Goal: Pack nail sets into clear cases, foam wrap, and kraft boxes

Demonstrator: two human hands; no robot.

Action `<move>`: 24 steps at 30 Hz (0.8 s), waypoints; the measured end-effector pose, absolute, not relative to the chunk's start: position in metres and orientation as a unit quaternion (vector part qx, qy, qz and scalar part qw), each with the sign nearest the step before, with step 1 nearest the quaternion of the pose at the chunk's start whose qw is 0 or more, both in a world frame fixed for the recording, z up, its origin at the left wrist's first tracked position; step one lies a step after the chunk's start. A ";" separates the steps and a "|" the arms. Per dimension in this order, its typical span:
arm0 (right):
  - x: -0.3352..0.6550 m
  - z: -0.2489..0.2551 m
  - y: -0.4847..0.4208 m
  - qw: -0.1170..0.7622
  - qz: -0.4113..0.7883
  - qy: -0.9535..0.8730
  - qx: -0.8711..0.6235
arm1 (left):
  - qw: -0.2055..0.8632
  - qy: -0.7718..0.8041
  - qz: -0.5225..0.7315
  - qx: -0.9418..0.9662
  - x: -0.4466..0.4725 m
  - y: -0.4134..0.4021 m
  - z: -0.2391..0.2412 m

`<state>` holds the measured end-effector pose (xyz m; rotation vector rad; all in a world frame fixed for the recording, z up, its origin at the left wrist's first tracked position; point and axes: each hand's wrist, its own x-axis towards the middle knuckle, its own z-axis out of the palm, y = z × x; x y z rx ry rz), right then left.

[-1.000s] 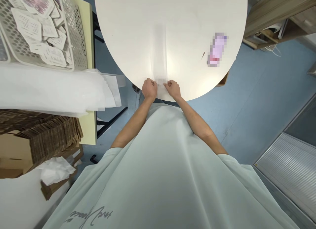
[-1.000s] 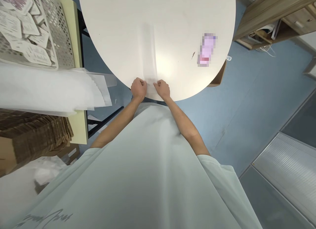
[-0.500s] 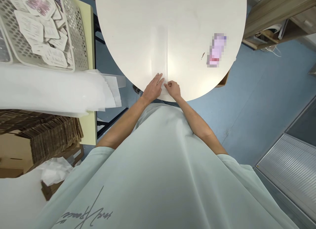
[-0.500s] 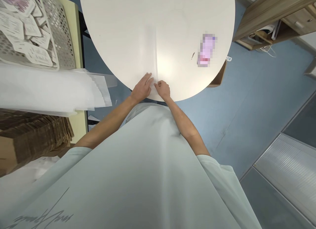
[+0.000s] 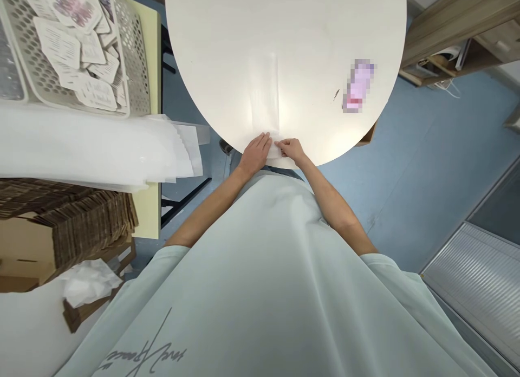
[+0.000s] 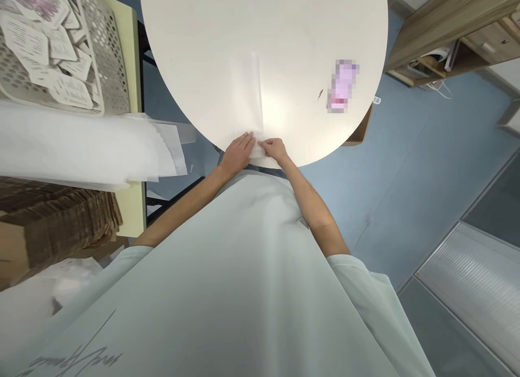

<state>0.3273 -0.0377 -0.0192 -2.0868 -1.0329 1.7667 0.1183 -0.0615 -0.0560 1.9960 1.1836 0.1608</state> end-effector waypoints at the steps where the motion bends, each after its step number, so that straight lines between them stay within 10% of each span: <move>1: 0.329 -0.016 -0.039 0.096 0.574 -0.388 -0.715 | 0.396 0.469 0.061 0.787 0.118 -0.061 -0.056; 9: 0.335 0.004 -0.048 0.007 0.419 -0.691 -0.588 | 0.426 0.467 0.051 0.773 0.113 -0.049 -0.051; 24: 0.327 -0.013 -0.023 0.095 0.486 -0.581 -0.646 | 0.491 0.617 0.133 0.601 0.110 -0.022 -0.031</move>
